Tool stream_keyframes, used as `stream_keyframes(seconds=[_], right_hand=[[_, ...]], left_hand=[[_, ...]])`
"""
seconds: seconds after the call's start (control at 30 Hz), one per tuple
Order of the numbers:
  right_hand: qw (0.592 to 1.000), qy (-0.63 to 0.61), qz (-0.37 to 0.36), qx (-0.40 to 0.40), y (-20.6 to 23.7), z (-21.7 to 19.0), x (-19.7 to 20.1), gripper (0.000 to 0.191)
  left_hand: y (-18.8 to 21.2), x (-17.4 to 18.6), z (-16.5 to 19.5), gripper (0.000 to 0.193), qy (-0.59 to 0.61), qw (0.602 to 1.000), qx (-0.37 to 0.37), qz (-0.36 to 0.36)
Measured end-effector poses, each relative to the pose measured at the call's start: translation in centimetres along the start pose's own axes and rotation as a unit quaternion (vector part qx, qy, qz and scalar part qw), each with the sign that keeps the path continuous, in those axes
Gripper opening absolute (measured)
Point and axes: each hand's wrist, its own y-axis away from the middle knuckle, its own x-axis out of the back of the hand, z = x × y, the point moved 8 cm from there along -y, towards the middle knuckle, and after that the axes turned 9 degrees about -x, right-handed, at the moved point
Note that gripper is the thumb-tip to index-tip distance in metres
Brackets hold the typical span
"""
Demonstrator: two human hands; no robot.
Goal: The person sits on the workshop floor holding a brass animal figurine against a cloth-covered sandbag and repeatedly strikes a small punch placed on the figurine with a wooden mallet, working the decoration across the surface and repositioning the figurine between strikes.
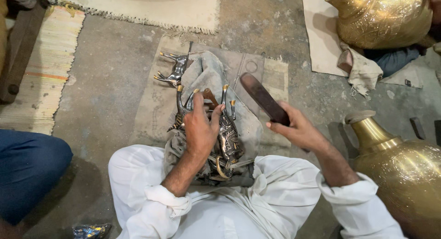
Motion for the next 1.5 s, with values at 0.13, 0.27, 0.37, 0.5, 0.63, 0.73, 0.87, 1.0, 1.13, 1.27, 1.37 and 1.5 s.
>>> stream_keyframes(seconds=[0.13,0.27,0.37,0.5,0.63,0.73,0.87,1.0,1.13,1.27,1.37,1.5], right_hand=[[0.940,0.305,0.097,0.120,-0.9,-8.5,2.3,0.046],[0.856,0.397,0.165,0.287,-0.5,-16.6,2.0,0.050],[0.789,0.522,0.149,0.287,-1.5,-19.3,1.0,0.044],[0.792,0.540,0.131,0.254,-2.5,-21.2,1.5,0.044],[0.737,0.647,0.094,0.173,-3.4,-20.6,1.0,0.028],[0.795,0.556,0.133,0.205,-2.7,-21.7,2.0,0.027],[0.755,0.588,0.136,0.257,-2.1,-21.6,1.9,0.031],[0.786,0.524,0.204,0.257,-2.1,-21.9,3.2,0.039],[0.740,0.640,0.112,0.173,-3.5,-20.0,2.6,0.024],[0.797,0.519,0.183,0.250,-2.4,-21.6,4.0,0.036],[0.762,0.588,0.146,0.228,-3.1,-20.4,3.1,0.038],[0.817,0.481,0.201,0.246,-3.3,-20.6,4.5,0.038]], left_hand=[[0.1,0.3,0.8,0.047,0.024,0.997,-0.061,0.045],[0.1,0.1,0.4,0.044,0.011,0.998,-0.039,0.042],[0.0,-0.2,0.0,0.038,0.005,1.000,-0.012,0.017],[-0.1,0.3,1.2,0.036,0.016,0.996,-0.070,0.048],[-0.1,-0.2,0.8,0.036,0.023,0.999,-0.028,0.027],[-0.1,-0.3,1.0,0.038,0.019,0.998,-0.042,0.035],[-0.1,-0.6,0.5,0.037,0.011,0.999,-0.030,0.027],[-0.3,-0.2,1.3,0.036,0.024,0.995,-0.080,0.049],[-0.5,-0.6,0.6,0.034,0.019,0.999,-0.025,0.014],[-0.4,-0.4,1.3,0.035,0.030,0.998,-0.054,0.029],[-0.2,-0.6,0.9,0.038,0.026,0.999,-0.041,0.017],[-0.4,-0.5,1.1,0.042,0.023,0.996,-0.081,0.032]])
